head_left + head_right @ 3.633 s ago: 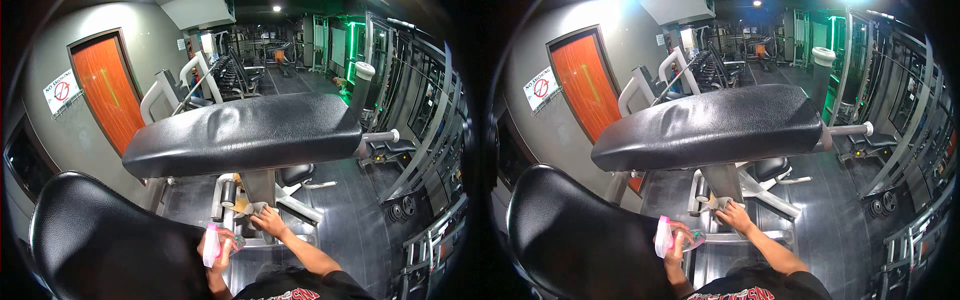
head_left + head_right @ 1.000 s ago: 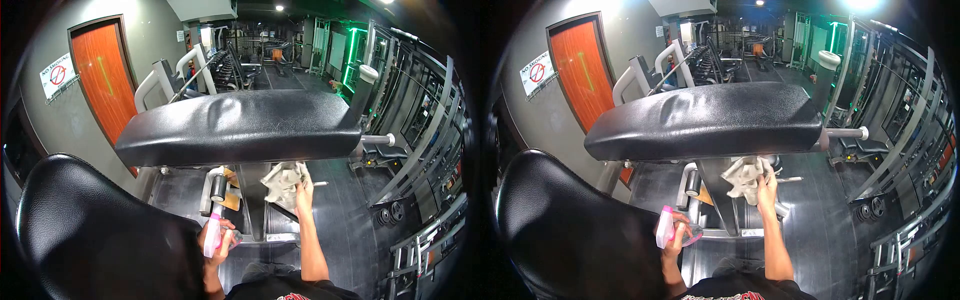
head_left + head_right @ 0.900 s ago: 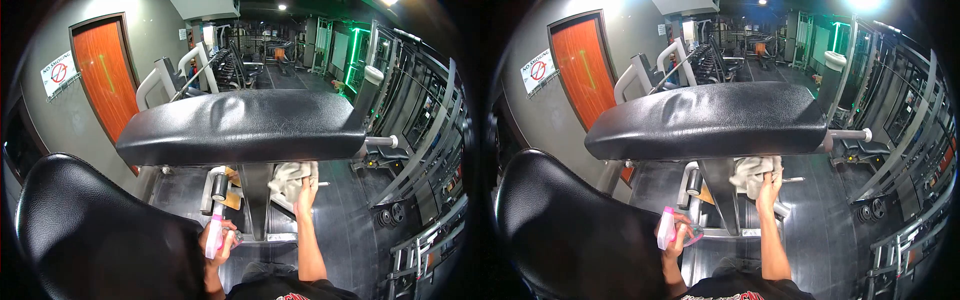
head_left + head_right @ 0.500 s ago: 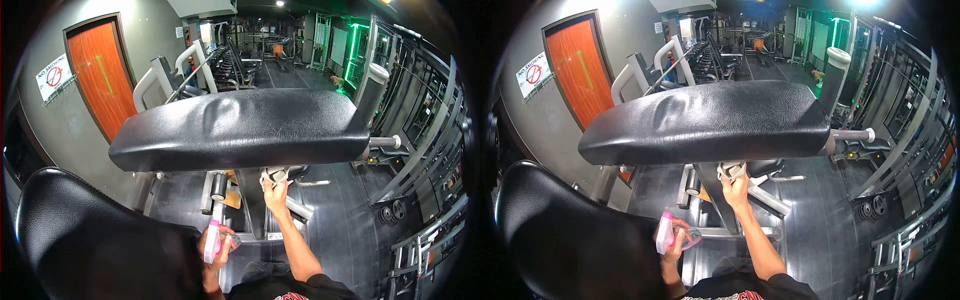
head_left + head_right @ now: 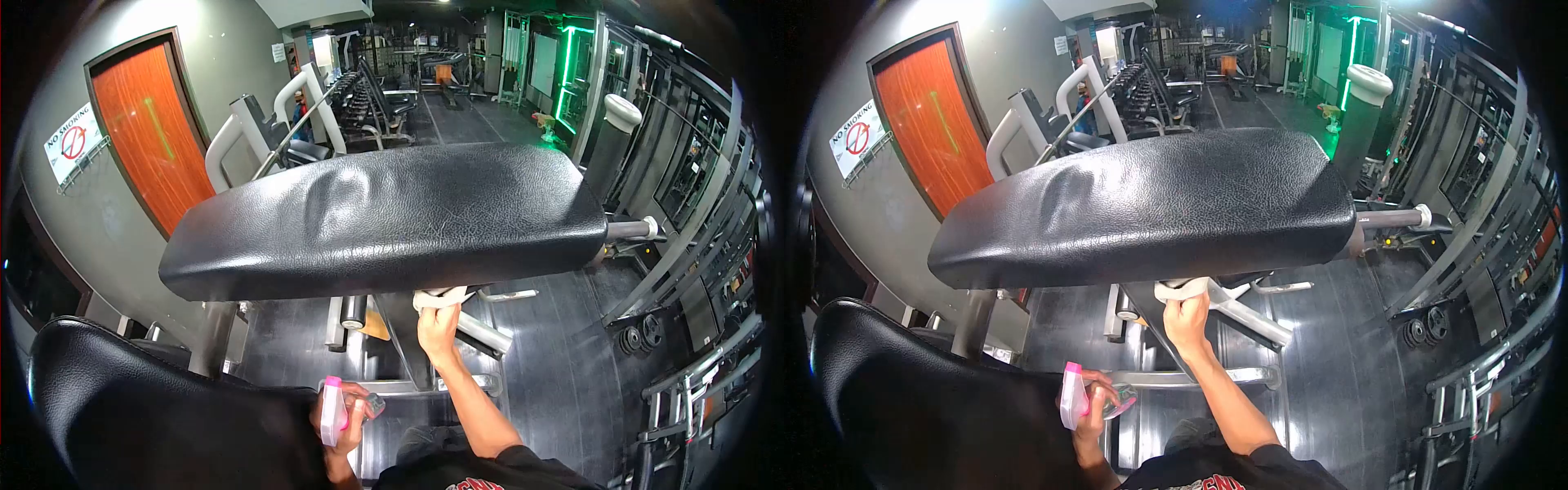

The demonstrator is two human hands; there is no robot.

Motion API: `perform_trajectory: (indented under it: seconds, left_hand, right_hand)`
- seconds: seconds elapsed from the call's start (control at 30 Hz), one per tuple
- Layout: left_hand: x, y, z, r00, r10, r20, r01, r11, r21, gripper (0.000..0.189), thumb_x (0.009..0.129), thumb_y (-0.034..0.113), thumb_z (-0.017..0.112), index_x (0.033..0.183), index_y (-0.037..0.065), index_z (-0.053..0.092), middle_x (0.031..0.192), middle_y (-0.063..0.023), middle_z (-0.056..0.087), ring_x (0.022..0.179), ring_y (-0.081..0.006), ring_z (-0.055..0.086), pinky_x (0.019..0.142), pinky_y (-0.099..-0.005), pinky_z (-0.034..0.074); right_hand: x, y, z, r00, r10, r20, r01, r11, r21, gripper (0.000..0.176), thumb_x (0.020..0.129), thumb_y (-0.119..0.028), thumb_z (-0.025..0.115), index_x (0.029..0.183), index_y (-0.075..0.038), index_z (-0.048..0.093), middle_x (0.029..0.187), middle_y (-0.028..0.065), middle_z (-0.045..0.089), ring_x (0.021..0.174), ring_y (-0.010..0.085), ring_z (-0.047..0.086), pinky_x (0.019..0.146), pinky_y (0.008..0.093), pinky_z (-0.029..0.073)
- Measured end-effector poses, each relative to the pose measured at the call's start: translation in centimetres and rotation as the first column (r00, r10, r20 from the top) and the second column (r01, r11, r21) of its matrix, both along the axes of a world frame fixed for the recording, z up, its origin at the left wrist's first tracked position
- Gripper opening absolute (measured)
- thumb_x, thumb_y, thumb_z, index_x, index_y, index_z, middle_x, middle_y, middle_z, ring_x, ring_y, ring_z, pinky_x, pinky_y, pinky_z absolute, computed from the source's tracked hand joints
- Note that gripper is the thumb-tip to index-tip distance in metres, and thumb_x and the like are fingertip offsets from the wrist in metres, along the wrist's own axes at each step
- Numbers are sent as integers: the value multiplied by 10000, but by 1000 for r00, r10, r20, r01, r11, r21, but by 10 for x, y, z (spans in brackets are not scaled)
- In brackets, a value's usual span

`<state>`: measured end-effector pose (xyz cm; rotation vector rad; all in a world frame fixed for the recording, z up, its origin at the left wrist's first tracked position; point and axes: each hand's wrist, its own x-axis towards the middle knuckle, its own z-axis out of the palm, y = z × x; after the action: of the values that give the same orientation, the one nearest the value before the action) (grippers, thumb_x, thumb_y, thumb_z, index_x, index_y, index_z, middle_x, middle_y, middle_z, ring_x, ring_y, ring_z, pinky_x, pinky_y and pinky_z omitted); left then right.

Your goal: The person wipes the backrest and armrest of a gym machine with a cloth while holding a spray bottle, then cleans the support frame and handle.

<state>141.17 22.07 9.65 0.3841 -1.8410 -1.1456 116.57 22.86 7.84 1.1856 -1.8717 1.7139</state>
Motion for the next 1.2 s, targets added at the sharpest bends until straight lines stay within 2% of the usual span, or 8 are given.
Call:
perform_trajectory:
  seconds: [0.17,0.3,0.47,0.7,0.83,0.97,1.03,1.2]
  left_hand:
    - [-9,6,6,994,14,-108,3,988,157,154,859,6,561,997,-42,513,828,-147,636,580,-144,624,547,-278,501]
    - [-9,7,2,991,11,-133,22,969,244,168,858,-3,566,1009,-41,505,828,-147,628,577,-151,623,549,-281,505]
    - [-7,4,0,990,-1,-141,29,980,199,172,860,4,573,1012,-40,505,824,-150,628,580,-156,628,550,-285,507]
    - [-7,3,0,999,-2,-54,12,984,176,166,872,16,549,1022,-36,500,861,-149,604,586,-159,618,585,-297,515]
    - [-10,4,-1,999,16,-36,-9,983,182,161,833,-9,581,981,-37,523,794,-129,647,595,-149,640,583,-285,511]
    - [-8,2,-6,999,45,-14,-42,987,152,161,821,-31,583,974,-27,534,795,-119,657,597,-140,640,577,-280,509]
    - [-11,3,-1,1000,26,-16,-22,981,191,171,811,-47,589,973,-21,541,797,-107,663,597,-135,641,571,-275,510]
    - [-12,5,3,999,21,-46,-9,971,241,151,809,-48,593,952,-25,549,773,-102,663,601,-132,641,569,-268,511]
  right_hand:
    - [2,4,-57,1000,-20,-20,20,999,-38,646,769,27,494,1371,102,271,1237,274,474,1105,380,495,1009,401,364]
    - [-2,27,-146,970,27,243,-86,968,236,552,779,-24,483,1317,73,401,1320,284,440,1250,436,404,1060,438,323]
    - [-13,40,-215,817,192,543,-257,965,46,411,869,-25,463,1277,19,463,1135,177,584,1038,292,579,921,336,433]
    - [2,2,-31,698,492,520,-239,845,-478,288,830,2,501,1114,43,519,953,59,577,830,125,538,725,271,461]
    - [17,0,36,839,401,369,-217,867,-448,270,815,21,477,1081,56,514,980,114,592,901,231,571,834,325,443]
    - [4,-1,-26,996,-69,61,80,975,-207,339,799,17,524,1137,31,512,992,159,587,940,306,583,863,350,446]
    - [8,14,-68,891,207,405,-172,977,-122,458,788,4,573,1235,22,472,1102,179,564,975,296,568,887,354,443]
    - [-1,49,-220,991,-59,121,27,966,256,451,757,43,502,1207,11,519,1146,192,551,1090,340,542,936,358,414]
